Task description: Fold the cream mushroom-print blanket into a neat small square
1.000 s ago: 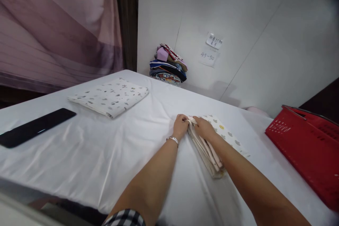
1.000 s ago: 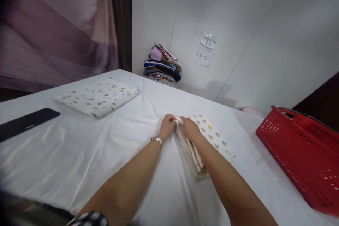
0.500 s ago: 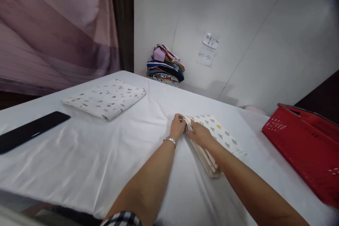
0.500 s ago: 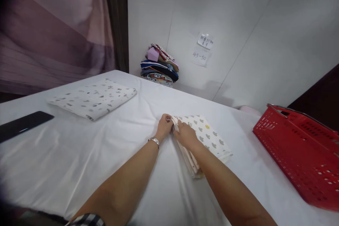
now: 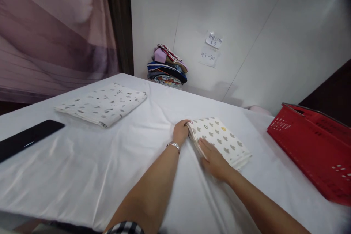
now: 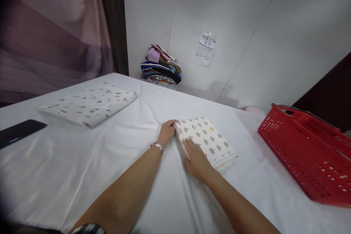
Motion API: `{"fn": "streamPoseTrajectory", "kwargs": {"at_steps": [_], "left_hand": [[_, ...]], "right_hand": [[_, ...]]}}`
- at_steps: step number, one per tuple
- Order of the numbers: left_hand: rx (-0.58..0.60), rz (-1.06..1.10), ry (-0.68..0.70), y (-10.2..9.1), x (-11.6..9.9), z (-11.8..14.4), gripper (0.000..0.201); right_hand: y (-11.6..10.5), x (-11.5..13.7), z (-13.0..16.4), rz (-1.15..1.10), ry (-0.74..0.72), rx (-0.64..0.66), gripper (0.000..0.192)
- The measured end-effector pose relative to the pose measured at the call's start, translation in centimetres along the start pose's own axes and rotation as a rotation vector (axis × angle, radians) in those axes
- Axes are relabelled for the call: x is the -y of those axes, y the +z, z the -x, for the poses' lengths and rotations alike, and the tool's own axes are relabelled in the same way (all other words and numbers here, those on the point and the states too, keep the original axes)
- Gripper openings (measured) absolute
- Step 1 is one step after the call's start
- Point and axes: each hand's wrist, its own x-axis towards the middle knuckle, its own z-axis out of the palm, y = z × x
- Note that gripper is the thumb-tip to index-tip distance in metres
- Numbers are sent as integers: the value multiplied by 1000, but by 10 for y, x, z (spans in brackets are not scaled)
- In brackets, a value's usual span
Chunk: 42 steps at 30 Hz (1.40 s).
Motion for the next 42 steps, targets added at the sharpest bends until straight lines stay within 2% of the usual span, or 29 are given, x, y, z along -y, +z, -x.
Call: {"fn": "streamPoseTrajectory", "kwargs": {"at_steps": [4,10,15,17,20,22,24,26,27,30,32,35,37,39,42], "left_hand": [[-70,-36,-95,-1,-4,-1,38],[-91,-47,-134,0,-1,-5,39],[-82,-31,-107,0,0,-6,38],[-76,-29,-109,0,-1,-6,37],[-77,-28,-108,1,-1,-6,37],[-78,-24,-103,1,-1,-6,37],[-79,-24,-95,2,-3,-5,37],[-78,-22,-71,2,-6,-6,36],[-77,-22,-51,1,-7,-6,36],[-82,-56,-20,0,-8,-8,36],[-80,-109,-61,-2,-6,-8,36],[-66,-168,-121,-4,-3,-8,38],[-59,-181,-125,-4,-4,-7,39],[-56,-187,-119,-4,-6,-6,40],[-55,-199,-114,-4,-7,-5,41]], "right_hand": [[-1,-3,19,23,-25,-1,66],[8,-10,58,96,-77,-153,58],[-4,-22,65,-97,-82,-216,45],[-18,-40,60,-174,0,-323,37],[-39,-80,50,-89,272,-510,39],[-47,-107,44,-11,491,-455,46],[-49,-129,39,-20,663,-309,57],[-46,-144,36,-36,708,-229,61],[-44,-150,35,-36,691,-229,60],[-38,-163,29,-12,622,-309,53],[-39,-168,24,15,628,-341,50],[-46,-167,14,86,681,-301,49],[-51,-154,9,178,672,-295,47],[-53,-128,6,221,576,-356,44],[-45,-69,6,40,358,-416,38]]}}
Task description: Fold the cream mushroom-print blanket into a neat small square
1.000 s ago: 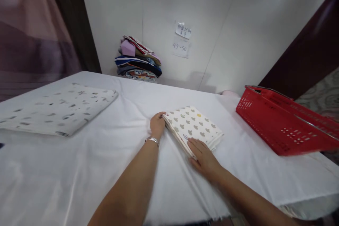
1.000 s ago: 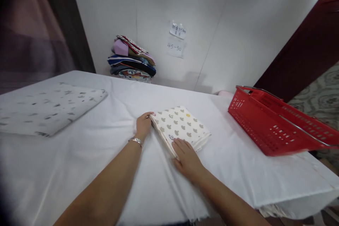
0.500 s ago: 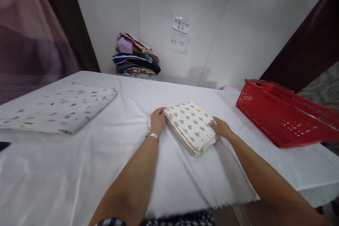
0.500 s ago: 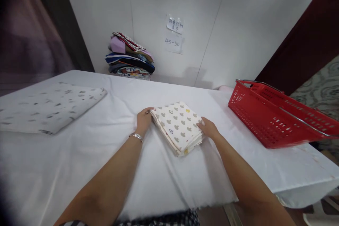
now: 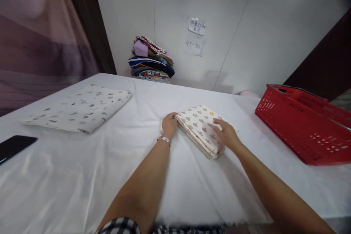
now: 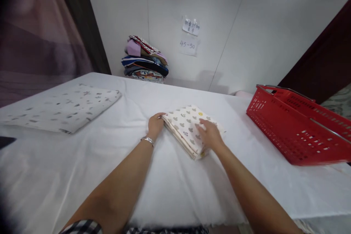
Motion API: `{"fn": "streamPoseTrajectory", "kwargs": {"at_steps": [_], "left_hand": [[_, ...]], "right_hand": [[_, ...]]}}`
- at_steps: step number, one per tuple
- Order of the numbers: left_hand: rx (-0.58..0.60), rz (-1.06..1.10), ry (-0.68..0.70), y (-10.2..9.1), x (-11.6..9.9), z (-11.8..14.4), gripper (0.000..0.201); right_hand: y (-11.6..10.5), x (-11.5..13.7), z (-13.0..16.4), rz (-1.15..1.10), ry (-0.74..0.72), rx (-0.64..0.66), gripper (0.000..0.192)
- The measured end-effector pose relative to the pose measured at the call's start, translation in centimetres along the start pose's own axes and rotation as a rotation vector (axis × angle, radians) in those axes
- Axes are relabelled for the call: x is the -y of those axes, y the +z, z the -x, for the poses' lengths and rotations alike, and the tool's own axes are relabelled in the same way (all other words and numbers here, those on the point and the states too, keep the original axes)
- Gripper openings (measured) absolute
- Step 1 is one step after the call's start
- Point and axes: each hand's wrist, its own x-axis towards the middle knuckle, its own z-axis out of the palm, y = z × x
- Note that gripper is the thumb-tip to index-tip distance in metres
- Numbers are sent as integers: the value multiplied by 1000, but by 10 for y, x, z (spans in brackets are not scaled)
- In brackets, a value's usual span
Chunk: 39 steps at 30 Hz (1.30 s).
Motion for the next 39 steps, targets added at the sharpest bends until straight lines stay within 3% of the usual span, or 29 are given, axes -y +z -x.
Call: {"fn": "streamPoseTrajectory", "kwargs": {"at_steps": [3,6,10,15,24,30,39], "left_hand": [[-1,2,15,1,1,0,40],[5,28,32,1,3,-1,40],[44,79,-25,-1,4,-3,43],[69,103,-65,-2,4,-5,42],[67,119,-49,-3,5,-6,41],[84,122,-44,-3,6,-6,41],[87,101,-27,-4,4,-7,41]], "right_hand": [[10,51,28,-50,-232,104,36],[21,72,45,97,-299,139,40],[28,54,45,268,-279,141,48],[26,29,40,321,-262,101,52],[43,34,69,302,-370,5,48],[43,22,69,278,-397,17,47],[45,27,76,299,-442,13,57]]}}
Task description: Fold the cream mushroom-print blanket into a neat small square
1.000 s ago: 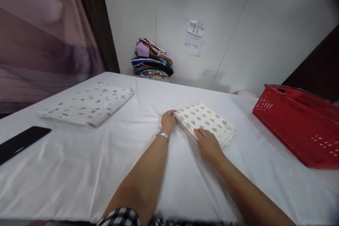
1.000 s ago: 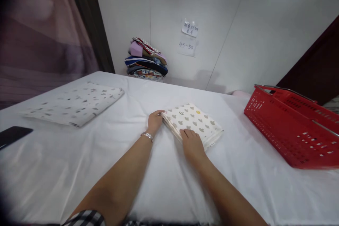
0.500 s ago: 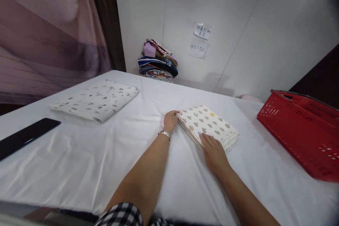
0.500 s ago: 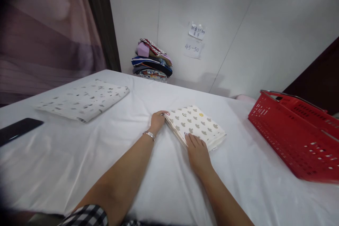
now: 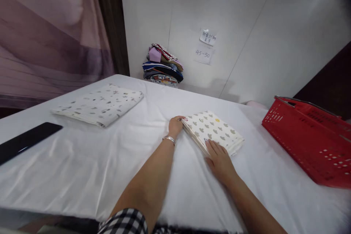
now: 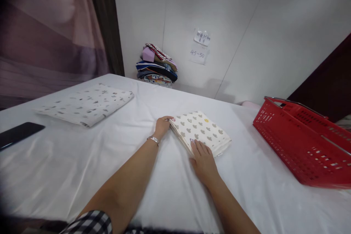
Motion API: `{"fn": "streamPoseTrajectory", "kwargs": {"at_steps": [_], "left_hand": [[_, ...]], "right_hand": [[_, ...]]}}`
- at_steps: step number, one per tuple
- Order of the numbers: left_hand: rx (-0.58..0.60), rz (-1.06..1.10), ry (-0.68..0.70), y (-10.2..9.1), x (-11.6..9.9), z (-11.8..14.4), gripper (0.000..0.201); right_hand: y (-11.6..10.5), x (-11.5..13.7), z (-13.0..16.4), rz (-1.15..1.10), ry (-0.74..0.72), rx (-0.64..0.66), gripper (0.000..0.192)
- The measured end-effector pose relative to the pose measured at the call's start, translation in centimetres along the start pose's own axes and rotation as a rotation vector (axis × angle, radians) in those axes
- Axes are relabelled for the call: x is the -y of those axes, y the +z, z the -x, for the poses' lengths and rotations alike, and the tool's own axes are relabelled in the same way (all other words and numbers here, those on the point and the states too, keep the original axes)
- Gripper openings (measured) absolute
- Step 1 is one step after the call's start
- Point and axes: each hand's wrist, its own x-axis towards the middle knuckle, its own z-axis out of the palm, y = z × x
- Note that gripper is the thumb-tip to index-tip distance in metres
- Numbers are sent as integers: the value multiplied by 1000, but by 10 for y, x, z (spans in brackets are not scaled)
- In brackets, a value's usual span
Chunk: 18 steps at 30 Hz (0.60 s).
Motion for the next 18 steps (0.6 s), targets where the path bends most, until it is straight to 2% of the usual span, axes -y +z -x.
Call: {"fn": "streamPoseTrajectory", "kwargs": {"at_steps": [3,6,11,14,18], "left_hand": [[7,-34,12,-3,-3,4,41],[16,-81,38,-6,-7,17,39],[87,-247,202,-11,-14,53,34],[123,-349,266,-15,-16,67,31],[149,-373,310,-22,-17,78,29]], "right_hand": [[-3,-7,0,8,-25,14,56],[-8,-29,4,32,-28,54,53],[-9,-66,20,93,72,35,49],[-8,-68,29,97,88,22,47],[-16,-56,31,84,126,31,50]]}}
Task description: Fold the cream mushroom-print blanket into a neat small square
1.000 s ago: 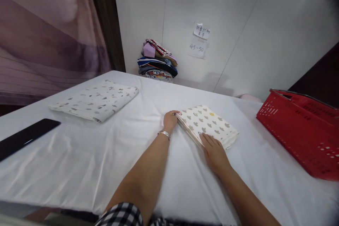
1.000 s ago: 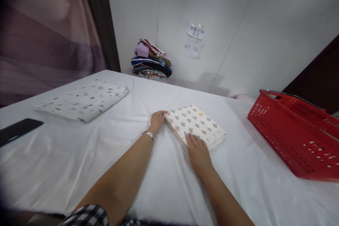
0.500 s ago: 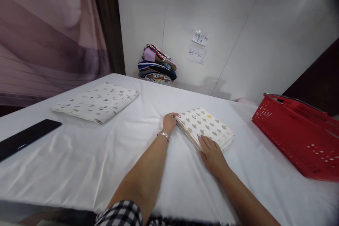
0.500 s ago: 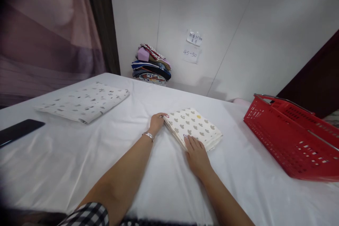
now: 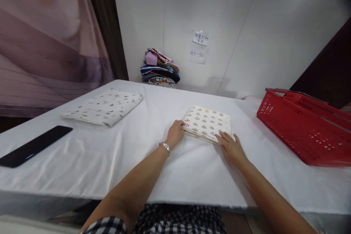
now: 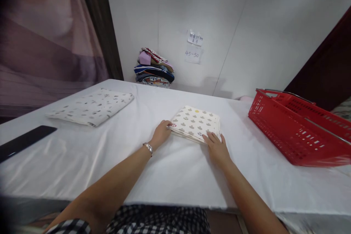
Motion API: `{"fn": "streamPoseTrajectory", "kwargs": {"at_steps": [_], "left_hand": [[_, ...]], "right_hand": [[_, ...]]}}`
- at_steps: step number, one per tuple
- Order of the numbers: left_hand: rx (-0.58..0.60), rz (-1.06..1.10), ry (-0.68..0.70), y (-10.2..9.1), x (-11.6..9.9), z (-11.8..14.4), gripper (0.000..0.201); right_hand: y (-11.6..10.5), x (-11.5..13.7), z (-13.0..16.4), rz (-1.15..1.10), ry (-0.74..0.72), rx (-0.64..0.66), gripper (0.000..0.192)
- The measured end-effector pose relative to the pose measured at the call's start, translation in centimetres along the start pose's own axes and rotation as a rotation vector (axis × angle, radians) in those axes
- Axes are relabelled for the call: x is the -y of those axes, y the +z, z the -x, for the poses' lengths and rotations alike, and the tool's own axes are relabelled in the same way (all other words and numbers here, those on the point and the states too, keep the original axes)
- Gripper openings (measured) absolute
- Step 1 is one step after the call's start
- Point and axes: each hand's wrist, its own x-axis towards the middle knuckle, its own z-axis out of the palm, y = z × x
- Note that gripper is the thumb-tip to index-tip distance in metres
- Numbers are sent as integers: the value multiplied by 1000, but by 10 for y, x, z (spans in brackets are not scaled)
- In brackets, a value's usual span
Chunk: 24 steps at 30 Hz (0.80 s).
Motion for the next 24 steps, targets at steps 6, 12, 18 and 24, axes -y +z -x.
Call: {"fn": "streamPoseTrajectory", "kwargs": {"at_steps": [6,12,18,24], "left_hand": [[18,-192,28,-3,-6,11,28],[16,-317,79,-2,-8,15,28],[24,-148,71,-6,-1,11,30],[156,182,47,-16,15,0,25]], "right_hand": [[-20,34,-23,-108,-43,-34,46],[-9,62,-54,-187,-85,-34,44],[15,56,-54,-230,-90,-45,40],[17,55,-52,-232,-94,-83,40]]}}
